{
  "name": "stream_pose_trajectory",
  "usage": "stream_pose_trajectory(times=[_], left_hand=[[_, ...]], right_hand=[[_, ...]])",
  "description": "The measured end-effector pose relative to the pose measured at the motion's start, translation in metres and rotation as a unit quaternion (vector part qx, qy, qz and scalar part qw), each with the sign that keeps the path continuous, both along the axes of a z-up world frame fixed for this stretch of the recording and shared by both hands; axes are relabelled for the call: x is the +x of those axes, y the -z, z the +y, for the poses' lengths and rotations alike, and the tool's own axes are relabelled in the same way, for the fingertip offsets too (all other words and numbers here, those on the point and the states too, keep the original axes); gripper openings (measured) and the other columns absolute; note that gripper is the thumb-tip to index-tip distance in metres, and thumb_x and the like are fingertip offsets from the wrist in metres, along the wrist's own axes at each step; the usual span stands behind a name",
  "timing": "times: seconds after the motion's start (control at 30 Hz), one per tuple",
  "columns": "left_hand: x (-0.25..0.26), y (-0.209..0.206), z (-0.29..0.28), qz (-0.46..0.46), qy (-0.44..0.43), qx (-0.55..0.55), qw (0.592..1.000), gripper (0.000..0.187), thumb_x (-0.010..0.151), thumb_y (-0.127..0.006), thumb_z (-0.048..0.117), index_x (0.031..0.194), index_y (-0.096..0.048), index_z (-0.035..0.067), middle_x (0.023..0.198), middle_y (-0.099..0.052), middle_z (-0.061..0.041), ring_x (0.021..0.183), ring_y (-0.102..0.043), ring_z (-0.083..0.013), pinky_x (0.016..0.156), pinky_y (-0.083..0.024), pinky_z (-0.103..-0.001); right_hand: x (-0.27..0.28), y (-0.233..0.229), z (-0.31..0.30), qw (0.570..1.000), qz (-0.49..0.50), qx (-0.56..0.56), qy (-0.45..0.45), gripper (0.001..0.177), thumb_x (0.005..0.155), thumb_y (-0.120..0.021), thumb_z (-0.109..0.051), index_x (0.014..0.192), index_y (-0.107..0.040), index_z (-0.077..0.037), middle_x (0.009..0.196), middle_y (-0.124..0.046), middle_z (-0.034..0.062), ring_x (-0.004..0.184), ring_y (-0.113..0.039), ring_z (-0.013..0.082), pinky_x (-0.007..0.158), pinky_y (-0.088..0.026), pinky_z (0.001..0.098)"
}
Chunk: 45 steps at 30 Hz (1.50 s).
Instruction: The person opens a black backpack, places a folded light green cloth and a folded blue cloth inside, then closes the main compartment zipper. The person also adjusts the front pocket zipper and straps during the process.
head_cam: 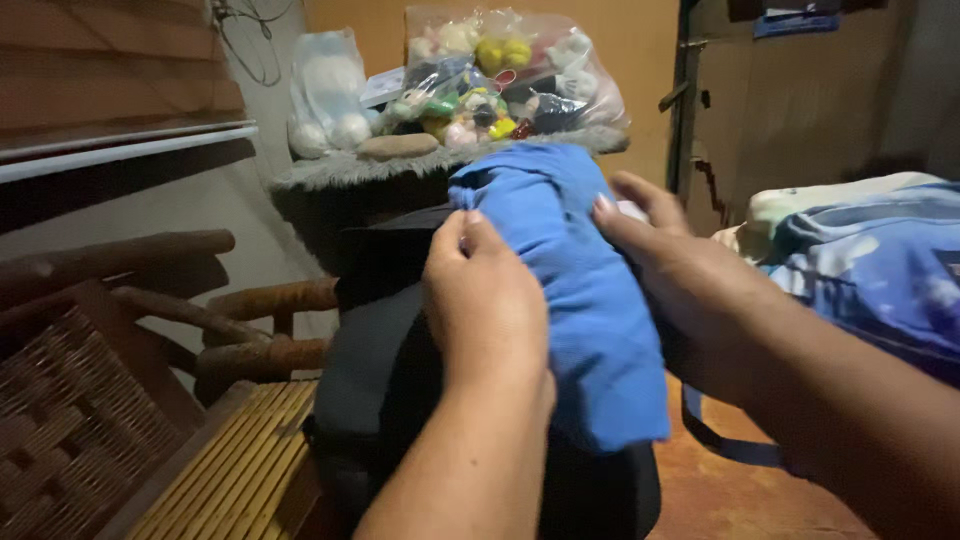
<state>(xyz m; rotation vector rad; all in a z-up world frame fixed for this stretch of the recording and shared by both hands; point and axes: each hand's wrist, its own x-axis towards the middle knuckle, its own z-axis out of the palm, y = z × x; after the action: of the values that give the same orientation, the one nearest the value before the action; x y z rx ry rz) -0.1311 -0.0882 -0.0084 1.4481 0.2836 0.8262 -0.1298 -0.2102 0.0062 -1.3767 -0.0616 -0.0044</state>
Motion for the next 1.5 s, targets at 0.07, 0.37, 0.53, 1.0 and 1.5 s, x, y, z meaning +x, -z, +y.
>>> stream_pose_trajectory(times=[0.07,0.37,0.53,1.0,1.5], left_hand=[[0.006,0.008,0.017,0.044,-0.050,0.094,0.993,0.041,0.098,-0.047,0.032,0.129,-0.063,0.011,0.128,-0.066,-0.017,0.118,-0.062,-0.0346,0.100,-0.047,-0.044],[0.051,0.048,0.115,0.241,-0.070,0.473,0.845,0.038,0.102,-0.041,0.037,0.125,-0.066,0.020,0.136,-0.059,-0.014,0.128,-0.052,-0.0406,0.109,-0.036,-0.059],[0.078,0.061,0.138,0.203,-0.066,0.522,0.826,0.040,0.098,-0.043,0.028,0.128,-0.064,0.013,0.135,-0.062,-0.017,0.129,-0.057,-0.0386,0.106,-0.046,-0.054],[0.097,0.063,0.178,0.208,-0.038,0.298,0.931,0.051,0.100,-0.028,0.034,0.137,-0.052,0.008,0.141,-0.055,-0.029,0.132,-0.050,-0.0494,0.113,-0.037,-0.055],[0.043,0.041,0.126,0.183,-0.053,0.351,0.917,0.068,0.099,-0.039,0.056,0.159,-0.020,0.032,0.127,-0.066,-0.026,0.118,-0.061,-0.0477,0.105,-0.045,-0.055]], right_hand=[[0.013,0.013,0.009,0.993,-0.046,0.042,-0.099,0.069,0.096,-0.067,-0.044,0.158,-0.045,-0.026,0.139,-0.065,0.0146,0.114,-0.072,0.0296,0.089,-0.059,0.0468],[0.028,0.055,0.037,0.841,-0.381,-0.383,-0.021,0.057,0.096,-0.061,-0.055,0.138,-0.066,-0.019,0.140,-0.067,0.0180,0.133,-0.062,0.0343,0.111,-0.047,0.0445],[0.001,0.041,0.037,0.751,-0.355,-0.555,-0.050,0.090,0.070,-0.087,-0.056,0.149,-0.056,-0.025,0.151,-0.046,0.0239,0.135,-0.044,0.0438,0.102,-0.041,0.0496],[0.075,-0.022,0.085,0.758,-0.324,-0.514,-0.238,0.065,0.064,-0.072,-0.032,0.128,-0.072,-0.024,0.112,-0.078,0.0088,0.101,-0.071,0.0187,0.093,-0.051,0.0332],[0.247,0.037,0.162,0.591,-0.414,-0.686,-0.095,0.036,0.092,-0.057,-0.047,0.118,-0.075,-0.028,0.110,-0.074,0.0183,0.105,-0.069,0.0407,0.092,-0.053,0.0513]])
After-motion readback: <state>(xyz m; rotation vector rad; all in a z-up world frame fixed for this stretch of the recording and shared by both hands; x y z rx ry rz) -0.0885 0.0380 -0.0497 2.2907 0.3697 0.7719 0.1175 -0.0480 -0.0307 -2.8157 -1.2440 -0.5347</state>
